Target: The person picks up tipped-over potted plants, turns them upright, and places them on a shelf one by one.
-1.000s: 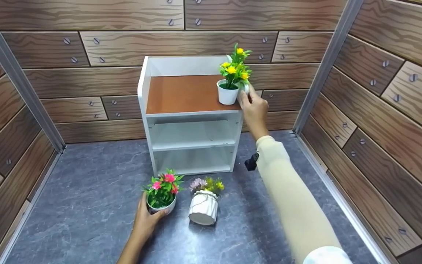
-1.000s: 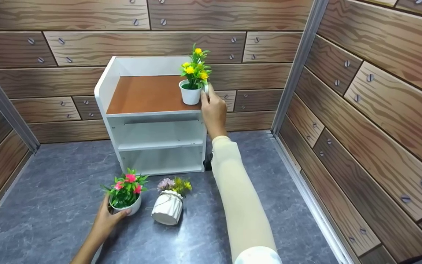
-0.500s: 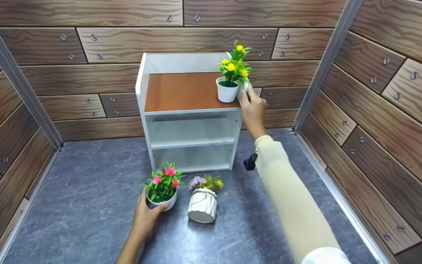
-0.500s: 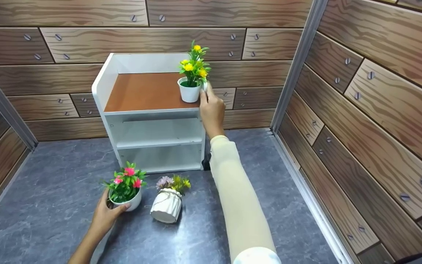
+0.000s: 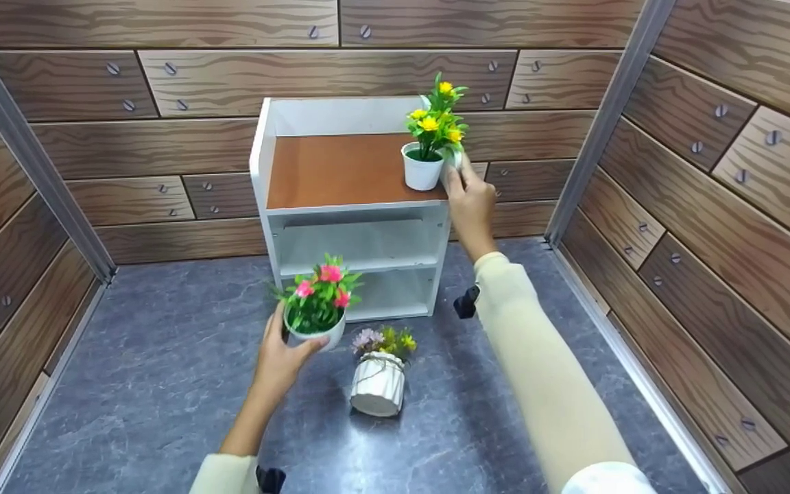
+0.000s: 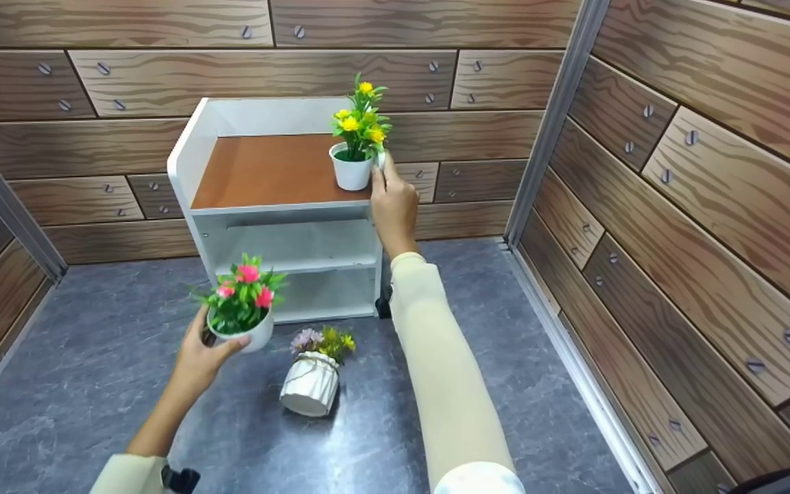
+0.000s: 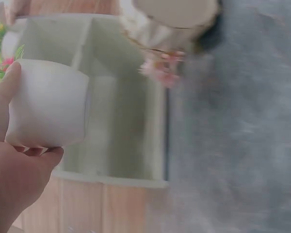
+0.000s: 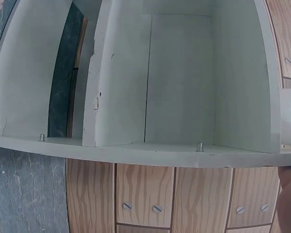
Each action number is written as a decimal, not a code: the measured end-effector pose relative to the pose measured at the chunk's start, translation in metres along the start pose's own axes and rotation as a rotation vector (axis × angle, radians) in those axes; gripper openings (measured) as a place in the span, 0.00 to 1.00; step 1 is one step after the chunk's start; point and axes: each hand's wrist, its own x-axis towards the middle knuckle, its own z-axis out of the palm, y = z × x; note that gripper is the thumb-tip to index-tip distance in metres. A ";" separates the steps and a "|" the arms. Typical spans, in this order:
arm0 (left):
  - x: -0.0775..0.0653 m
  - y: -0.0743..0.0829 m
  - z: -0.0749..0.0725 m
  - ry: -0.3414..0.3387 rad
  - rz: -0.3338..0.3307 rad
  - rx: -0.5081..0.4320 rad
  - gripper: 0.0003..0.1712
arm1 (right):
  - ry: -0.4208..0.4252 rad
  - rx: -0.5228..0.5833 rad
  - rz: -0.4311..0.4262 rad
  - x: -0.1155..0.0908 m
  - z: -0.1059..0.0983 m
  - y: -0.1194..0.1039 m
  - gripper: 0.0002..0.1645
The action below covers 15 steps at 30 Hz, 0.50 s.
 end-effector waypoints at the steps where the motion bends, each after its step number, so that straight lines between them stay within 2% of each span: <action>1: 0.003 0.006 0.001 -0.003 0.012 0.000 0.61 | 0.000 -0.001 0.001 0.000 0.000 0.000 0.25; 6: 0.016 0.032 0.004 -0.005 0.067 0.025 0.62 | 0.009 -0.004 0.002 0.000 0.001 0.001 0.24; 15: 0.036 0.069 0.011 -0.028 0.133 -0.021 0.62 | 0.024 -0.002 -0.014 -0.001 0.001 0.002 0.24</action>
